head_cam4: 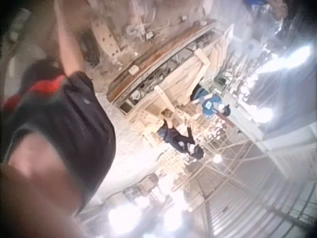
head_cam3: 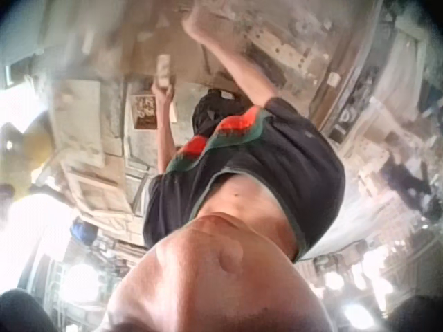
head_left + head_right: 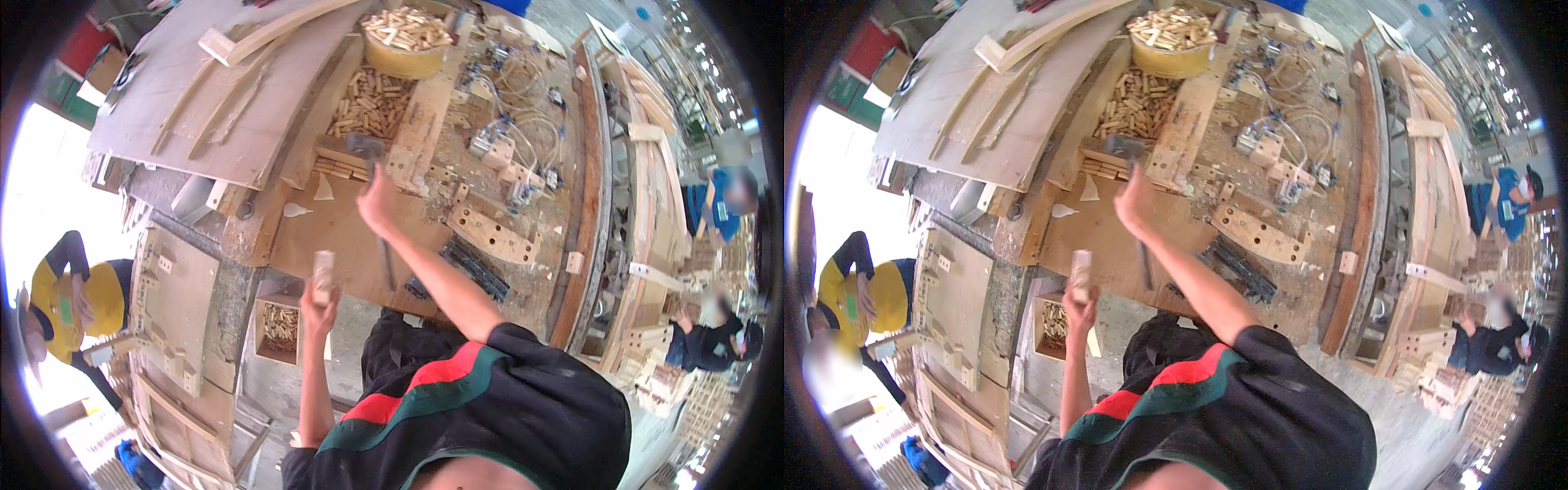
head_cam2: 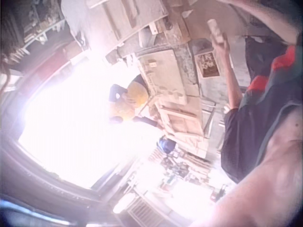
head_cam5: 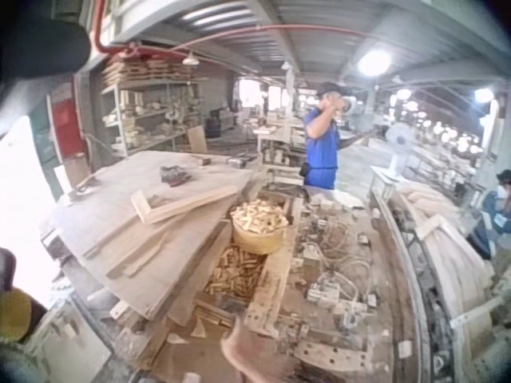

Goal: The person assembles wooden furniture components by inserting wooden dowels into pre-drilled holes and using a nail gun to fasten pieces together. They repeatedly pick up parts, align them, insert dowels, and secure joints, then place finished assemblies on a nearby stack.

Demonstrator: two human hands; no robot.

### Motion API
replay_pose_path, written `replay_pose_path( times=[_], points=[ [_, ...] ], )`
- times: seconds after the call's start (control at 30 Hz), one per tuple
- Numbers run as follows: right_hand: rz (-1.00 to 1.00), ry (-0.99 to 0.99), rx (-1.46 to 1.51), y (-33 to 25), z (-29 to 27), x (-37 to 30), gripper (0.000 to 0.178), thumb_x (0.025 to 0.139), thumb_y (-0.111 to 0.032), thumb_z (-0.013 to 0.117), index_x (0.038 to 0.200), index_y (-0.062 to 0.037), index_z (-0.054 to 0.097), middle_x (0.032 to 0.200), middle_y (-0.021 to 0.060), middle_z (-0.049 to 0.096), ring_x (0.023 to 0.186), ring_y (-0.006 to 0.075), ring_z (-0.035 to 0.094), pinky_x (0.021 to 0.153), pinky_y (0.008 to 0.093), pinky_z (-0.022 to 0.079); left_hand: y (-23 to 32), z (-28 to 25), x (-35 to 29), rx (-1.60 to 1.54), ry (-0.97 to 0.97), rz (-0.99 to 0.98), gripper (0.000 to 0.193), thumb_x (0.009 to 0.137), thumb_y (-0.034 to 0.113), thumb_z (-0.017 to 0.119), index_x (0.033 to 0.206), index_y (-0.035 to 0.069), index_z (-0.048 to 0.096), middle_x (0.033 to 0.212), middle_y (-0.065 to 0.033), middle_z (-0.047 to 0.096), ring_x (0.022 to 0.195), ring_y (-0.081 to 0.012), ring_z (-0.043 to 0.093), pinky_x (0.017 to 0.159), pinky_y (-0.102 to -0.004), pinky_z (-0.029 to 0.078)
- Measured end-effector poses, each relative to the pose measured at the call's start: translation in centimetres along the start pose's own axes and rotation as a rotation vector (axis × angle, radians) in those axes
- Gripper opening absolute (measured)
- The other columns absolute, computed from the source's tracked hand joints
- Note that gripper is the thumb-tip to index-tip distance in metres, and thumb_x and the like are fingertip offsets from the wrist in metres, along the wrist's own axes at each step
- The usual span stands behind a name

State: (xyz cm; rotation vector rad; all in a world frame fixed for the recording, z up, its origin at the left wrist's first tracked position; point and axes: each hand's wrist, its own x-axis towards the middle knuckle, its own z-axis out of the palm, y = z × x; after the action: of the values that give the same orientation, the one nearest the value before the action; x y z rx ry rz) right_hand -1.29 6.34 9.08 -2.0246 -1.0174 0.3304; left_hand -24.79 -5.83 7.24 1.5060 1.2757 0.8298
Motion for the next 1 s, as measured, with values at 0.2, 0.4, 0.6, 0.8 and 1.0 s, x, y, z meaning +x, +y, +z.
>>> replay_pose_path(
  times=[0.2,0.4,0.6,0.8,1.0],
  points=[
    [0.344,0.146,0.442,-0.1,6.4,0.0,0.062,0.075,0.003,0.06,0.135,0.0053,0.04,0.12,0.0317,0.053,0.111,0.0467,0.051,0.095,0.0507,0.042,1.7,-7.6,-3.7,0.119,0.154,0.092,0.078,0.096,0.045,0.052,0.152,0.001,0.02,0.151,-0.0223,0.03,0.136,-0.0343,0.034,0.11,-0.0432,0.029],
    [-0.19,-0.145,0.283,2.6,-4.2,-3.2,0.024,0.084,-0.006,0.057,0.107,0.0023,0.058,0.101,0.0255,0.063,0.094,0.0388,0.062,0.079,0.0465,0.049,6.2,-8.7,-5.8,0.06,0.072,-0.118,0.091,0.092,0.052,0.058,0.155,0.008,0.009,0.159,-0.0181,0.017,0.14,-0.032,0.031,0.114,-0.0449,0.03],
    [0.128,0.14,0.075,15.1,-33.9,-7.0,0.017,0.09,-0.01,0.061,0.106,-0.0069,0.063,0.095,0.0123,0.068,0.084,0.0271,0.066,0.076,0.0358,0.052,8.1,-4.6,2.4,-0.556,-0.434,0.147,0.083,0.091,0.06,0.052,0.148,0.006,0.024,0.125,-0.0165,0.048,0.1,-0.027,0.057,0.077,-0.0377,0.052],
    [0.451,0.962,-0.903,29.0,-63.1,-20.4,0.012,0.085,-0.019,0.063,0.093,-0.0128,0.069,0.07,0.0123,0.068,0.067,0.0333,0.068,0.061,0.0433,0.054,19.5,8.8,2.9,-0.518,-0.101,-0.022,0.078,0.093,0.064,0.039,0.143,0.005,0.03,0.091,-0.0096,0.047,0.072,-0.0182,0.05,0.055,-0.0283,0.043],
    [0.448,0.311,-0.805,33.8,-73.8,-25.8,0.028,0.077,-0.012,0.073,0.105,-0.0081,0.07,0.092,0.0181,0.067,0.089,0.0325,0.065,0.08,0.0428,0.051,15.6,13.9,7.5,-0.096,-0.395,0.563,0.082,0.098,0.061,0.028,0.145,-0.006,0.028,0.131,-0.0244,0.045,0.098,-0.0252,0.056,0.071,-0.0356,0.05]
  ],
)
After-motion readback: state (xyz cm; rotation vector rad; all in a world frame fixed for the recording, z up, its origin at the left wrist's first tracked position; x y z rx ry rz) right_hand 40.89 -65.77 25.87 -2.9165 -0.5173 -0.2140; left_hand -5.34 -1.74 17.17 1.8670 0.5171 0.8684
